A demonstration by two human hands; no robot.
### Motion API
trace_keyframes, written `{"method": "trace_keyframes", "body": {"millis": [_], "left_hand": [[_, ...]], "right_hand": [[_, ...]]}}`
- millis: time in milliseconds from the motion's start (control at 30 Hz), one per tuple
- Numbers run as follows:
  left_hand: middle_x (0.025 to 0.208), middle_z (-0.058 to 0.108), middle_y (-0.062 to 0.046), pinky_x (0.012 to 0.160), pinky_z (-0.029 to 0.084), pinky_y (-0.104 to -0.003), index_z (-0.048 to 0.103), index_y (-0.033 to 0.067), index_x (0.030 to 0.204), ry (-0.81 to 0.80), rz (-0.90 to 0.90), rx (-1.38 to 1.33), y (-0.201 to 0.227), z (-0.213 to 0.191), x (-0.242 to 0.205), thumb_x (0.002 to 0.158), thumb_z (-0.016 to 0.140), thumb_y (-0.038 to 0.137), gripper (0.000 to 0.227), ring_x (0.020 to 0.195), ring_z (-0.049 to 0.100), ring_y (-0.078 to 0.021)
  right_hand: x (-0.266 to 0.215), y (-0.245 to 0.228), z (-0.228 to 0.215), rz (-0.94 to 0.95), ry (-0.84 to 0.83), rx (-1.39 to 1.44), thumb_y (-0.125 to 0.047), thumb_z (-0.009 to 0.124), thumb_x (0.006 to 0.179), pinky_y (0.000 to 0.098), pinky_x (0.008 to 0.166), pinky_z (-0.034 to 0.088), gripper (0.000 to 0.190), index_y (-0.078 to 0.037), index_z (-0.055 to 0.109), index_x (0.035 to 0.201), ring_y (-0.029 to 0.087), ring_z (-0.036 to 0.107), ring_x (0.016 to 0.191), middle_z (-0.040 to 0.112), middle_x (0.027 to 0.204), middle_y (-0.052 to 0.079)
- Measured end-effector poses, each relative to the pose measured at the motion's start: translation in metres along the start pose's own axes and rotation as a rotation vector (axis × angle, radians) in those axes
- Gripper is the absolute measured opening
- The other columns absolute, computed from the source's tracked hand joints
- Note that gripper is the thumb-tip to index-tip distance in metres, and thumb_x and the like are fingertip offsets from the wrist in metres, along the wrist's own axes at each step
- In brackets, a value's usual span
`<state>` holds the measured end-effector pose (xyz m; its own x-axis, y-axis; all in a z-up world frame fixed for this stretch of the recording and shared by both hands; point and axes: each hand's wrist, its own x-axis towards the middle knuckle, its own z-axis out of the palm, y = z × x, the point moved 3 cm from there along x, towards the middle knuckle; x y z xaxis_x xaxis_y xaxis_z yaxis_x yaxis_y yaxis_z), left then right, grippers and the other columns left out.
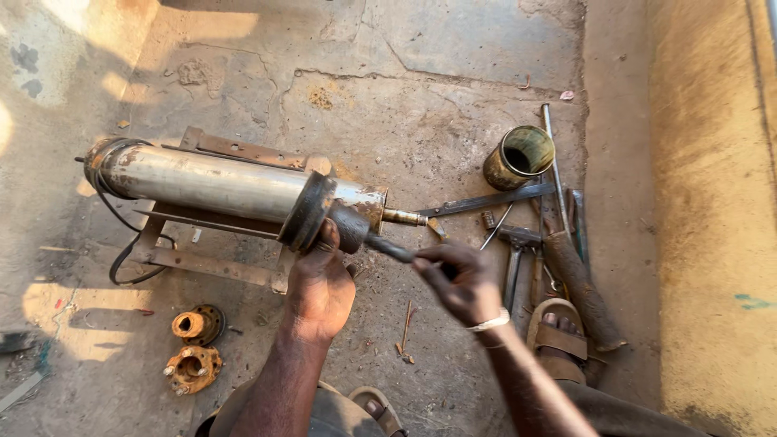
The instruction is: The person disassembles a cylindrical mechanical component, removes a metal ring, and uses a hammer and screwdriver to adjust internal parts. They apply lubricant from a can and reassemble the component with a metal ring and other parts.
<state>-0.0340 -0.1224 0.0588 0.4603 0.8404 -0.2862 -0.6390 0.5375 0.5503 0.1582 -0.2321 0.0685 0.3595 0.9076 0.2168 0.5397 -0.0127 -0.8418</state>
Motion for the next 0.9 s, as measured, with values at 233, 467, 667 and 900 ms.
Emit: {"method": "trace_keyframes", "body": {"millis": [233, 467, 667, 900], "left_hand": [[0.116, 0.071, -0.005, 0.089, 0.06, -0.034, 0.067, 0.0081, 0.121, -0.24, 0.214, 0.466, -0.018, 0.018, -0.008, 0.074, 0.081, 0.007, 0.049, 0.105, 0.067, -0.0159], [0.126, 0.065, -0.005, 0.101, 0.058, -0.031, 0.067, 0.0131, 0.123, -0.399, 0.346, 0.784, -0.03, 0.043, -0.017, 0.067, 0.094, 0.02, 0.063, 0.117, 0.065, -0.0158], [0.127, 0.074, -0.006, 0.116, 0.052, -0.041, 0.08, 0.0139, 0.113, -0.546, 0.507, 1.075, -0.032, 0.049, -0.021, 0.074, 0.096, 0.018, 0.042, 0.131, 0.06, -0.0237], [0.127, 0.072, -0.006, 0.113, 0.051, -0.041, 0.078, 0.015, 0.112, -0.5, 0.468, 1.097, -0.018, 0.046, -0.015, 0.067, 0.095, 0.021, 0.049, 0.131, 0.058, -0.0232]], "right_hand": [[-0.014, 0.039, 0.057, -0.031, 0.153, 0.521, -0.021, 0.075, 0.1, 0.0286, 0.07, 0.053, 0.015, -0.006, 0.076, 0.1, 0.014, 0.063, 0.08, 0.072, 0.091, 0.007], [-0.02, 0.09, 0.057, 0.112, -0.067, 1.239, -0.022, 0.08, 0.084, 0.0434, 0.096, 0.06, 0.043, -0.008, 0.066, 0.122, 0.024, 0.071, 0.11, 0.073, 0.119, 0.012], [-0.026, 0.074, 0.052, 0.184, -0.102, 0.553, -0.027, 0.071, 0.089, 0.0379, 0.095, 0.059, 0.04, -0.011, 0.064, 0.125, 0.02, 0.07, 0.115, 0.072, 0.123, 0.008], [-0.028, 0.076, 0.06, 0.338, -0.079, 0.597, -0.036, 0.068, 0.093, 0.035, 0.096, 0.057, 0.051, -0.01, 0.059, 0.136, 0.019, 0.068, 0.121, 0.069, 0.131, 0.008]]}}
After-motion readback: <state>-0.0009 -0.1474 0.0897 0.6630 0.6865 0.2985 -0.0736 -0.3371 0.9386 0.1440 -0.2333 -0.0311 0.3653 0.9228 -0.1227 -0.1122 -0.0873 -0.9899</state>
